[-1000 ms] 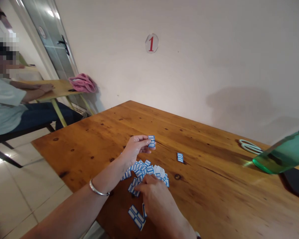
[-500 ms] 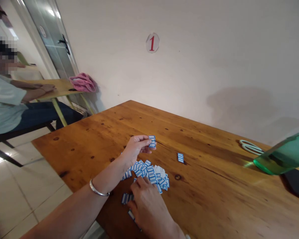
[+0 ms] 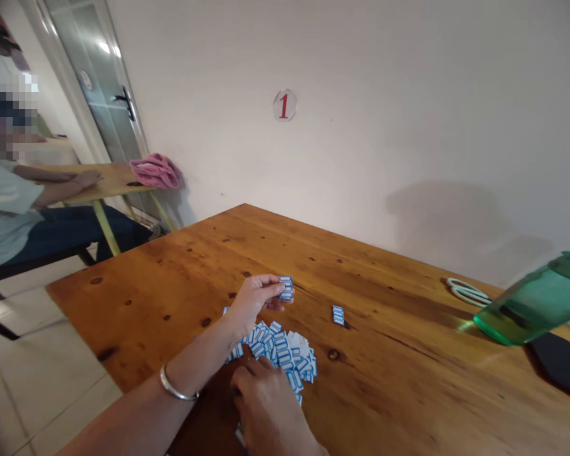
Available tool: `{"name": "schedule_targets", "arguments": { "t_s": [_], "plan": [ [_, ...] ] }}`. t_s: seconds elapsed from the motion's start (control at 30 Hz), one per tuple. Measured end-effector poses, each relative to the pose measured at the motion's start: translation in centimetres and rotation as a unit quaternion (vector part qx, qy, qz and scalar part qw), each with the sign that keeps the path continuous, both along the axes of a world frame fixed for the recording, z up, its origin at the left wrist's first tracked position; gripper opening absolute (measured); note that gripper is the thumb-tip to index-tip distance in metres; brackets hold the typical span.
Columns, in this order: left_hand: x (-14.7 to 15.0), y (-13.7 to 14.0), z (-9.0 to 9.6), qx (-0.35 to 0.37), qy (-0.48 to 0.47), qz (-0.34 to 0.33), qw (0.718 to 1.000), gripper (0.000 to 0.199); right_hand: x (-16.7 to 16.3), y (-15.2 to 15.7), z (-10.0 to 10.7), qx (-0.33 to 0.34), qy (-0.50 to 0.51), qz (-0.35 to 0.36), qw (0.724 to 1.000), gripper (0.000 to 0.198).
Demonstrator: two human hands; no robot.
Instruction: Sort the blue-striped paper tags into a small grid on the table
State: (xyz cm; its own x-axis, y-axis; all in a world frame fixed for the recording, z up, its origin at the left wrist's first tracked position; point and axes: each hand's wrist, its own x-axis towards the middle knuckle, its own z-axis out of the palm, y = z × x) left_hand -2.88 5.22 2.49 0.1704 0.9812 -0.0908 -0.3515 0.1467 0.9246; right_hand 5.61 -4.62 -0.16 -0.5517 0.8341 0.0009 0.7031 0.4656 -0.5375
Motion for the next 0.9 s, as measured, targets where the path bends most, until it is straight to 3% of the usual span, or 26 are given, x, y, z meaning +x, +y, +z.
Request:
{"name": "schedule_targets", "arguments": {
  "t_s": [0.13,0.37,0.57,0.9],
  "plan": [
    [0.5,-0.2,-0.2,-0.002,0.002,-0.006,1.0,0.01,1.7,1.1,0.2,0.038,0.162,-0.094,0.982,0.015],
    [1.5,-0.9,-0.7,0.0,0.014,-0.035,0.999,0.009,4.7,2.9,0.8,0.094,0.338,-0.263,0.899,0.026],
    [2.2,-1.2,-1.3,-0.013,0.051,-0.059,0.997,0.006,5.4,3.2,0.8,0.136,0.364,-0.318,0.865,0.024],
    [2.4,-1.4,-1.6,0.017,0.079,-0.051,0.995,0.005,5.5,3.3,0.6,0.067,0.407,-0.356,0.839,0.023]
  ]
}}
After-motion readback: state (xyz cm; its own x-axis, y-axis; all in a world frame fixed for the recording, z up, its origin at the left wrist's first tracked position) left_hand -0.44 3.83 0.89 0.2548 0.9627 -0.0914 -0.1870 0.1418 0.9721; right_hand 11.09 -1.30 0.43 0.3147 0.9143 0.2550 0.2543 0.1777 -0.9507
